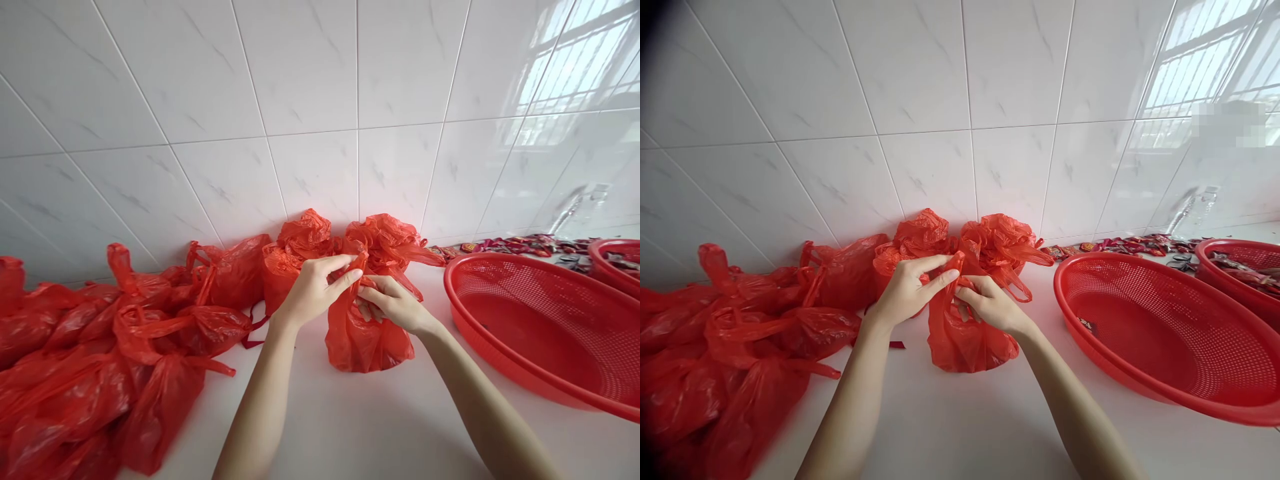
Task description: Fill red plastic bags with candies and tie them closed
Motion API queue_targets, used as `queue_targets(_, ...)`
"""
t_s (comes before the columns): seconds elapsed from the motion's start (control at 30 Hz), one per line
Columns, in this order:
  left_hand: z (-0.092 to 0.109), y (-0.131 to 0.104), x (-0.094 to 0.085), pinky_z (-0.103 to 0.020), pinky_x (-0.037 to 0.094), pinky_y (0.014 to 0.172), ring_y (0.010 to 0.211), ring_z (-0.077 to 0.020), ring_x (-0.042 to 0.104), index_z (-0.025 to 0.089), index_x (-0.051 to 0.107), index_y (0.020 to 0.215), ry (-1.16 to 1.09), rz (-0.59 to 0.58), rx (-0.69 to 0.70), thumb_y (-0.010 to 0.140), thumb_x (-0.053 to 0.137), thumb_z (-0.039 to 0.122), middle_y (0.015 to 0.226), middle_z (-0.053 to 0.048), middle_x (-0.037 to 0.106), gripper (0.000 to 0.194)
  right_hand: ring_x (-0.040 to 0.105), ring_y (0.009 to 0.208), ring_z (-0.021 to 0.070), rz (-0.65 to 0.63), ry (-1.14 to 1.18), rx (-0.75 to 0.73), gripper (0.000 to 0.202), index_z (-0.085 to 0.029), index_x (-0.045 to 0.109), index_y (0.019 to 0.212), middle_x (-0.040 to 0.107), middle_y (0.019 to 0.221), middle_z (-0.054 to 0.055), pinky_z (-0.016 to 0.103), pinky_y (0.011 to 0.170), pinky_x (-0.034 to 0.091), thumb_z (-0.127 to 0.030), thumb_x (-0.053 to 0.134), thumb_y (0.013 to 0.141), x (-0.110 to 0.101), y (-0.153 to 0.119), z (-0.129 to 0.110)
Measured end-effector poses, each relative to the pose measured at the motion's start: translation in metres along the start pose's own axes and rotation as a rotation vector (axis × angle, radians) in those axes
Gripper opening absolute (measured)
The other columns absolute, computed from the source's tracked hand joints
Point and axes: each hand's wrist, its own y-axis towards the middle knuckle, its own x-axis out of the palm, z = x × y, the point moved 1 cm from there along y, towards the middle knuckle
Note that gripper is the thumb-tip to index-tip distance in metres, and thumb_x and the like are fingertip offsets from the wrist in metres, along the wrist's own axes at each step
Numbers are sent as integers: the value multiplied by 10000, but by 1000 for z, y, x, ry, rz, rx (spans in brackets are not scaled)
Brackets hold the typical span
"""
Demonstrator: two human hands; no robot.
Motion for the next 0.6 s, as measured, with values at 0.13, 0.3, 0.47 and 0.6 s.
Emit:
queue_targets(0.13,-1,1,2,-244,490,683,700,-136,637,254,628,1226,13,5,-76,926,669,392,734,50,677,333,362,550,82,-46,-85,-45,274,-201,474,723,428,616,-73,250,505,296,-346,625,901,0,-3,-3)
queue_targets(0.3,0,1,5,-240,407,583,624,-118,551,228,696,888,-11,-40,-87,951,613,442,699,43,629,238,257,576,81,-2,-233,-68,279,-208,427,679,295,638,-82,262,499,203,-209,682,790,-4,-4,-3)
queue_targets(0.47,-1,1,6,-266,361,539,568,-130,486,194,629,694,-26,-81,-135,967,545,476,603,25,546,402,248,568,86,60,-265,-88,328,-219,344,621,290,617,-73,274,505,193,-195,618,800,-5,-4,-5)
queue_targets(0.6,-2,1,7,-261,412,590,595,-134,501,214,664,914,-44,-27,-166,931,600,435,657,35,573,230,261,577,96,90,-270,-97,293,-217,369,616,305,624,-60,280,522,205,-221,583,817,-3,-4,-5)
